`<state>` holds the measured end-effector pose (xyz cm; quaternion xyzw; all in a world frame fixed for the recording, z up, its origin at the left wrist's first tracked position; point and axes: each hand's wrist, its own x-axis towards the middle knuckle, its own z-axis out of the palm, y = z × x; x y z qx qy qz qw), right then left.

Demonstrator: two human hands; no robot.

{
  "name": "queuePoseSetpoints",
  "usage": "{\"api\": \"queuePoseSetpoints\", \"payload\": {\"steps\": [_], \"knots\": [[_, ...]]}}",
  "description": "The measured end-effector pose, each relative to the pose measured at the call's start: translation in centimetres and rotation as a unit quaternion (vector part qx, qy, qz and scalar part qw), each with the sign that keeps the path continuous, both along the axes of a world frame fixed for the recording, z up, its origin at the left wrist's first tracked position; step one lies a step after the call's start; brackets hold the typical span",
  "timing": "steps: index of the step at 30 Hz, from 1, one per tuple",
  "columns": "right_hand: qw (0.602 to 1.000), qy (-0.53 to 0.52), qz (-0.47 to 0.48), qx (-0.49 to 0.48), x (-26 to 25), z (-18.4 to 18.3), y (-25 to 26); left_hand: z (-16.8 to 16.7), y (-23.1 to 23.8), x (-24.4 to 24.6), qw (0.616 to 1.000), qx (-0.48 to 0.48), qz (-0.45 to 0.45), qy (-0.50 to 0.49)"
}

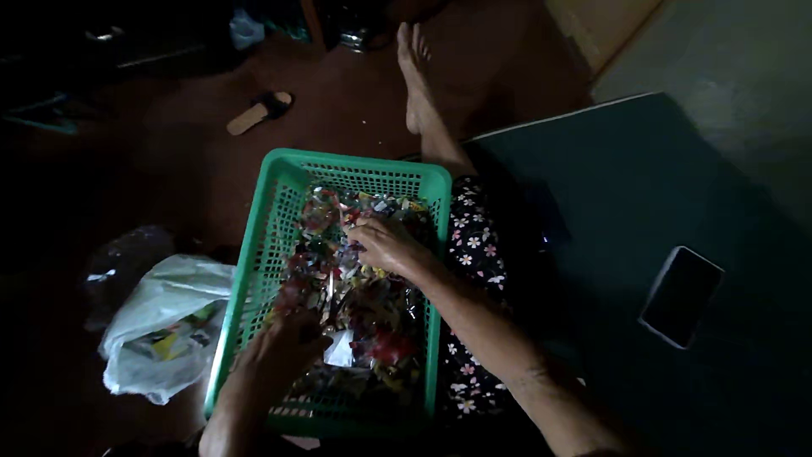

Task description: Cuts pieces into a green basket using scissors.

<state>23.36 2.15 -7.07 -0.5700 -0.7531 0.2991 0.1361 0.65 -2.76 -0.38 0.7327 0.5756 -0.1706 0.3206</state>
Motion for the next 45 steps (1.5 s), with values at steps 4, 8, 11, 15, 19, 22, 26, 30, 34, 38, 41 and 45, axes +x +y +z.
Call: {"api": "queuePoseSetpoints", "payload": {"steps": [4,8,11,15,19,22,26,30,34,38,41,45], "knots": [[0.999,0.028,-0.026,0.014,0.2,0.3,-0.2,1.2,-2.5,-1.7,0.992,0.112,0.044,-0.038],[0.993,0.050,-0.065,0.078,0.1,0.0,-0.1,2.0,-4.4,-1.5,0.965,0.217,0.105,-0.107],[0.991,0.053,-0.076,0.094,-0.2,0.1,0.2,0.3,-4.7,-0.1,0.924,0.303,0.144,-0.183],[0.945,0.146,-0.099,0.276,-0.5,0.5,0.2,-2.6,-3.6,0.5,0.849,0.322,0.181,-0.378],[0.947,0.261,-0.068,0.173,-0.1,1.6,-0.1,-1.6,-3.0,1.2,0.802,0.326,0.226,-0.447],[0.940,0.338,-0.038,0.015,-0.3,2.1,-0.2,-1.1,-2.3,1.5,0.762,0.352,0.219,-0.498],[0.915,0.387,-0.050,-0.107,-0.8,2.5,-0.2,-1.6,-1.9,3.1,0.704,0.360,0.208,-0.575],[0.895,0.432,-0.055,-0.100,-0.2,3.7,-0.2,-1.5,-2.1,4.2,0.669,0.322,0.309,-0.594],[0.927,0.355,-0.104,0.065,1.2,3.0,0.2,-0.6,-2.0,2.5,0.657,0.327,0.355,-0.580],[0.858,0.491,-0.130,-0.076,0.6,4.1,-0.1,0.5,-2.1,2.8,0.616,0.266,0.418,-0.612],[0.846,0.504,-0.065,-0.163,-0.5,3.9,-0.7,-0.5,-2.0,4.0,0.595,0.217,0.454,-0.627],[0.828,0.521,-0.009,-0.208,-1.3,2.5,-1.3,-3.5,-2.1,5.5,0.627,0.216,0.423,-0.618]]}}
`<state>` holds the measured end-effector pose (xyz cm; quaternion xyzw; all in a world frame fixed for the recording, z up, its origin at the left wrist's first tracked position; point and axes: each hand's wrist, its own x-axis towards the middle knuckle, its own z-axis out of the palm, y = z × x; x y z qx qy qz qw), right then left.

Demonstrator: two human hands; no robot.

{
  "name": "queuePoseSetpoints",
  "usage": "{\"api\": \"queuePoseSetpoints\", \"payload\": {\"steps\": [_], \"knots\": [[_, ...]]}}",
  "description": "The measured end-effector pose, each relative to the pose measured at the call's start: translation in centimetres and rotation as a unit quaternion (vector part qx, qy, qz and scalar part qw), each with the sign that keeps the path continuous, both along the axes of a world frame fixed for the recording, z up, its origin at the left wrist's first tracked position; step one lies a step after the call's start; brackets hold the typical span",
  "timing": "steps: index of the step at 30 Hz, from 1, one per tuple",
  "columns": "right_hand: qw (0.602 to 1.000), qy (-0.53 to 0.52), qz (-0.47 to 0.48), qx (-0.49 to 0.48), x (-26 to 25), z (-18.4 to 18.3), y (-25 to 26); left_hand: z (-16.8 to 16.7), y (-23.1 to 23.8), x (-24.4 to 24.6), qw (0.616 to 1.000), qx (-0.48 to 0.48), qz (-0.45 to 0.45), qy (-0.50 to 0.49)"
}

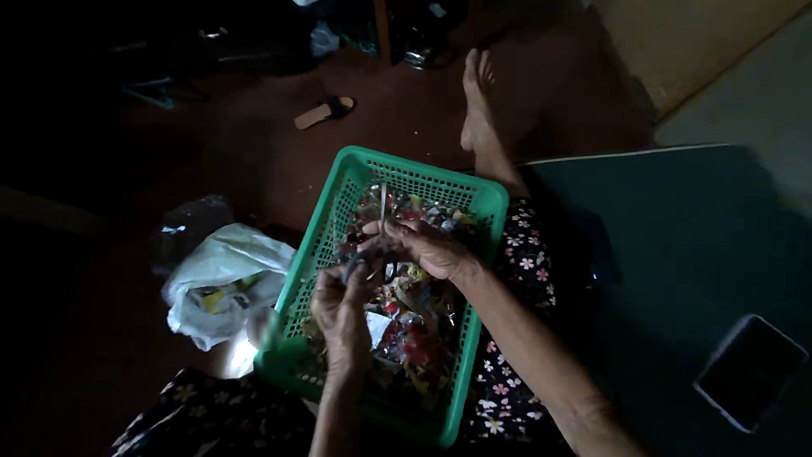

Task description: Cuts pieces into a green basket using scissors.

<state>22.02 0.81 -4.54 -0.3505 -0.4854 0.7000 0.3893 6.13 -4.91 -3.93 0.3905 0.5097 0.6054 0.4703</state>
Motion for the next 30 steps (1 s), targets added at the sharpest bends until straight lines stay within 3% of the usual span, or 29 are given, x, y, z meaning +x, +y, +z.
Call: {"api": "queuePoseSetpoints", "payload": {"steps": [3,8,11,15,20,24,26,30], "knots": [[1.000,-0.003,0.003,-0.024,-0.3,0.0,0.2,-1.9,0.0,0.4,0.992,0.086,-0.044,0.077],[0.988,0.015,-0.082,-0.134,-0.9,-0.2,0.6,-1.0,-0.4,0.5,0.922,0.120,-0.097,0.354],[0.977,0.051,-0.108,-0.176,-0.8,0.4,0.7,-0.9,-0.5,0.2,0.927,0.131,-0.116,0.332],[0.983,0.025,-0.103,-0.151,-0.8,0.4,0.4,-1.6,-0.6,-0.7,0.941,0.106,-0.079,0.311],[0.994,0.005,-0.070,-0.088,-1.0,0.2,-0.5,-1.7,-0.8,-1.7,0.901,0.011,-0.179,0.394],[0.988,0.061,-0.096,-0.106,-1.7,-0.2,-0.7,-1.0,-1.5,0.1,0.861,-0.043,-0.181,0.474],[0.980,0.087,-0.132,-0.124,-2.1,0.0,-1.1,-1.3,-1.6,0.0,0.879,-0.052,-0.205,0.427],[0.979,0.100,-0.154,-0.086,-2.6,-0.1,-1.5,-0.6,-1.5,-0.4,0.935,-0.126,-0.282,0.172]]}}
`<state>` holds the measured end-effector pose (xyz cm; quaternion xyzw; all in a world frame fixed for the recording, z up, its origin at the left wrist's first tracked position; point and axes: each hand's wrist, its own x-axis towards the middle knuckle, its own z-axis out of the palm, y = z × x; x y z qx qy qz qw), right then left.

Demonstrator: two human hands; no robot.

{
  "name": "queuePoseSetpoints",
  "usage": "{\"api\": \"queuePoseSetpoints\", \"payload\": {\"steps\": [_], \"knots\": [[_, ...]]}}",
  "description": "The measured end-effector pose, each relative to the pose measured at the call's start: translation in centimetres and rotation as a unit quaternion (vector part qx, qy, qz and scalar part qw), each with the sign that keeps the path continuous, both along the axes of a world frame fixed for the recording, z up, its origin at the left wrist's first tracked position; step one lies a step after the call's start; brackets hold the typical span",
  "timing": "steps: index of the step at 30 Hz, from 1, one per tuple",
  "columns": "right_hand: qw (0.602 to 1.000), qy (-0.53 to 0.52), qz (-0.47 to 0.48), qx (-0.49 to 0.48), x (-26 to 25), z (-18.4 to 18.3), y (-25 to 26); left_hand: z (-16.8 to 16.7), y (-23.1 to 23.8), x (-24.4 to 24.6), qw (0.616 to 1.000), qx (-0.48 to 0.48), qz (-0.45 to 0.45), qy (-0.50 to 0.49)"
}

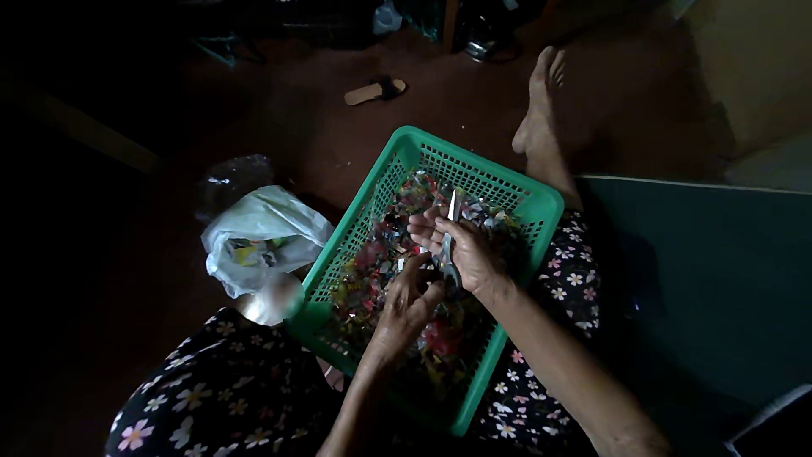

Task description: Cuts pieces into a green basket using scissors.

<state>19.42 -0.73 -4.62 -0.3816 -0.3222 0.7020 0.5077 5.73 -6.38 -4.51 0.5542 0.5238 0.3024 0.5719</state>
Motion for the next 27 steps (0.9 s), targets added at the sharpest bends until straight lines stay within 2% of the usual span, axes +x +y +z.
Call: {"api": "queuePoseSetpoints", "payload": {"steps": [2,4,5,7,9,11,13,15,18,21,23,24,27], "knots": [[0.992,-0.043,0.082,0.082,0.5,-0.1,-0.1,0.0,-0.1,-0.3,1.000,-0.018,-0.003,-0.009],[0.958,-0.165,0.168,0.163,1.9,0.7,0.4,-0.4,-0.7,-1.1,0.999,-0.007,-0.005,0.038],[0.938,-0.242,0.166,0.184,2.8,1.3,0.9,-0.4,-1.2,-1.7,0.997,-0.006,-0.003,0.071],[0.892,-0.402,0.066,0.197,4.1,2.1,2.8,-0.1,-2.7,-2.9,0.993,-0.012,0.008,0.114],[0.813,-0.539,0.008,0.220,4.7,2.4,5.4,0.0,-4.2,-3.8,0.991,-0.008,0.024,0.133],[0.744,-0.615,0.027,0.258,4.0,2.4,7.5,0.0,-5.0,-4.5,0.989,-0.002,0.039,0.143],[0.712,-0.643,0.092,0.267,2.4,1.9,8.7,-0.1,-5.3,-4.8,0.988,0.000,0.055,0.146],[0.692,-0.653,0.150,0.269,0.4,0.8,8.8,-0.1,-5.2,-5.2,0.988,0.003,0.068,0.142],[0.672,-0.639,0.180,0.327,-1.7,-1.6,7.2,-1.0,-5.2,-5.7,0.992,0.025,0.074,0.100],[0.633,-0.638,0.236,0.369,-2.7,-3.0,5.1,-1.4,-5.2,-6.0,0.996,0.019,0.053,0.070],[0.620,-0.633,0.256,0.386,-2.6,-3.8,4.8,-1.6,-5.2,-6.2,0.998,0.002,0.026,0.057],[0.629,-0.631,0.266,0.369,-2.4,-3.7,4.9,-1.6,-5.2,-6.3,0.998,-0.011,0.017,0.056],[0.710,-0.553,0.344,0.268,-0.5,-2.0,5.9,-2.1,-5.3,-6.3,0.997,-0.032,0.010,0.072]]}}
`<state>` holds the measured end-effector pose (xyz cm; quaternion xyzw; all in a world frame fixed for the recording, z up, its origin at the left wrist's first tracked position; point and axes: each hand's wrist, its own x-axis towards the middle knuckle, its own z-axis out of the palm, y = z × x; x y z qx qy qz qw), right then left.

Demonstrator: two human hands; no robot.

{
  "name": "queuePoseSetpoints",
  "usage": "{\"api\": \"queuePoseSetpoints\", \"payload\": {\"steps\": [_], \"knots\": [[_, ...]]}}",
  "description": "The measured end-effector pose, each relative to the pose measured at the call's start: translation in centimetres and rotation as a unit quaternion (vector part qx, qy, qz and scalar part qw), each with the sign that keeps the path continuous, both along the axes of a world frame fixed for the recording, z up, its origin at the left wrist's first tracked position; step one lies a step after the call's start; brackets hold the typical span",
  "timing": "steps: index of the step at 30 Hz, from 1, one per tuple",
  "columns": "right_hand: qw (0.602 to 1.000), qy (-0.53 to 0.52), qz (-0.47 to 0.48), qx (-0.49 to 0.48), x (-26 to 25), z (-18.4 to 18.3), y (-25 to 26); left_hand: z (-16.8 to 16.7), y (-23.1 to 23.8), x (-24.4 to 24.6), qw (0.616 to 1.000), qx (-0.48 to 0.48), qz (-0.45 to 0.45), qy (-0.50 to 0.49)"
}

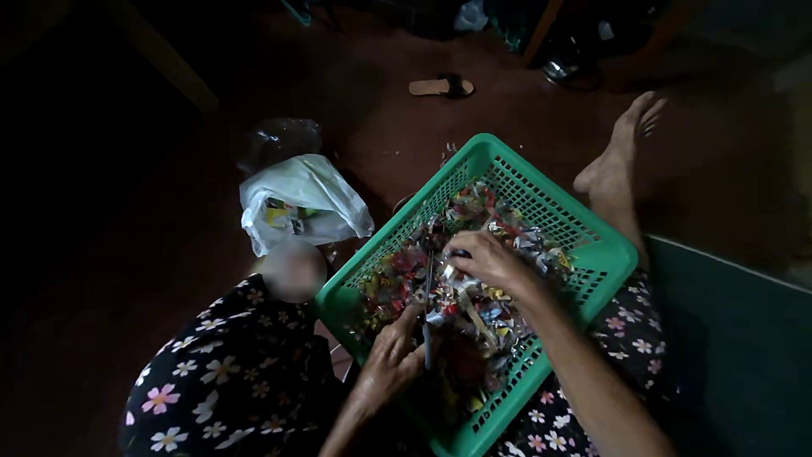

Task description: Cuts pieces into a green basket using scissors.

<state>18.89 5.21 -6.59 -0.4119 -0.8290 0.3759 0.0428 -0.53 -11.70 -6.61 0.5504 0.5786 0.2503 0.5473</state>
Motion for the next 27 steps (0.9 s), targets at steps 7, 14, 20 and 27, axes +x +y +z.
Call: {"api": "queuePoseSetpoints", "payload": {"steps": [7,14,20,27], "knots": [[0.957,0.035,-0.275,0.083,4.8,2.7,0.3,0.0,-0.1,0.7,0.998,0.017,0.048,-0.023],[0.957,-0.059,-0.256,0.126,1.3,0.5,1.1,-0.2,0.0,1.1,1.000,0.008,0.030,-0.006],[0.955,-0.001,-0.201,0.217,1.7,1.5,0.4,-0.4,0.1,0.8,0.999,0.021,0.041,0.014],[0.971,-0.041,-0.113,0.206,2.0,0.7,0.9,-0.2,0.1,0.9,0.998,0.039,0.040,0.010]]}}
